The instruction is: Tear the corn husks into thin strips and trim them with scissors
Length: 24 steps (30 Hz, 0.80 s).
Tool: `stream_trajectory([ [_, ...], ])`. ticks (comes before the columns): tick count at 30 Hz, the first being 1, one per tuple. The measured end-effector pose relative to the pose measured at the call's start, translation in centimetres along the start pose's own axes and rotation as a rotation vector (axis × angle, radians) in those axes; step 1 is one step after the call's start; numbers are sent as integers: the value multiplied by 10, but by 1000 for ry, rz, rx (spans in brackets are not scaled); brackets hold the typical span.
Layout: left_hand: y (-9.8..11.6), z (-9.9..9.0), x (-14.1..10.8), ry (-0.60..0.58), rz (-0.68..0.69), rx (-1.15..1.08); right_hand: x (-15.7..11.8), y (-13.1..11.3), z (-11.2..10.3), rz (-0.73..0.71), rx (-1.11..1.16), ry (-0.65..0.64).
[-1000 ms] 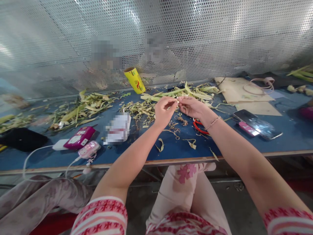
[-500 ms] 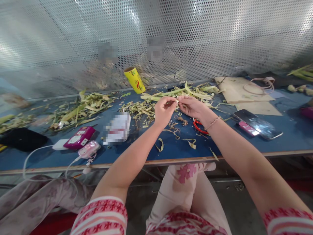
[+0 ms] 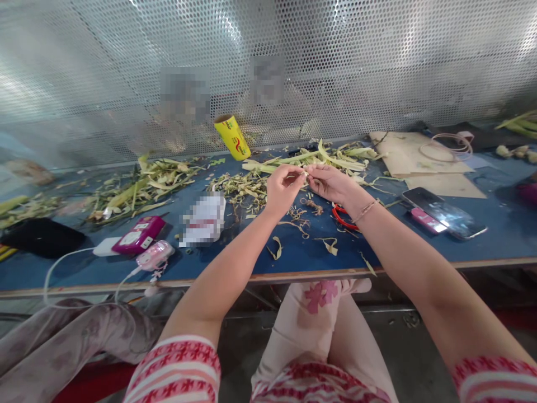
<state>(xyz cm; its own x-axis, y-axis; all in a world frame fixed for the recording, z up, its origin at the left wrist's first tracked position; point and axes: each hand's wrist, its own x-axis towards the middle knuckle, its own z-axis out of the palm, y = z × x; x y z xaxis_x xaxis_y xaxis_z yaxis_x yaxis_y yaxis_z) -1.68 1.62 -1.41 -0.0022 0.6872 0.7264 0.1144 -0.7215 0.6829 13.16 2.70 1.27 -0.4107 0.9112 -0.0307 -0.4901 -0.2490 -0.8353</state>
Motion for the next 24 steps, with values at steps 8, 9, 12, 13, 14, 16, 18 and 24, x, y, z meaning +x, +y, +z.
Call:
stream_trajectory([
  [8, 0, -1, -1, -4, 64, 0, 0, 0, 0, -6, -26, 7],
  [9, 0, -1, -1, 0, 91, 9, 1, 0, 0, -7, -28, 4],
  [12, 0, -1, -1, -2, 155, 26, 2, 1, -2, -18, -29, -12],
  [13, 0, -1, -1, -4, 165, 31, 2, 2, -2, -23, -29, -15],
  [14, -1, -1, -1, -4, 169, 34, 2, 2, -2, -26, -31, -14],
  [16, -1, -1, -1, 1, 169, 27, 3, 2, -2, -28, -33, -4],
  [18, -2, 0, -1, 9, 168, 6, 3, 2, -2, -30, -34, 0],
  [24, 0, -1, -1, 0, 167, 12, 3, 2, -3, -45, -47, 2],
])
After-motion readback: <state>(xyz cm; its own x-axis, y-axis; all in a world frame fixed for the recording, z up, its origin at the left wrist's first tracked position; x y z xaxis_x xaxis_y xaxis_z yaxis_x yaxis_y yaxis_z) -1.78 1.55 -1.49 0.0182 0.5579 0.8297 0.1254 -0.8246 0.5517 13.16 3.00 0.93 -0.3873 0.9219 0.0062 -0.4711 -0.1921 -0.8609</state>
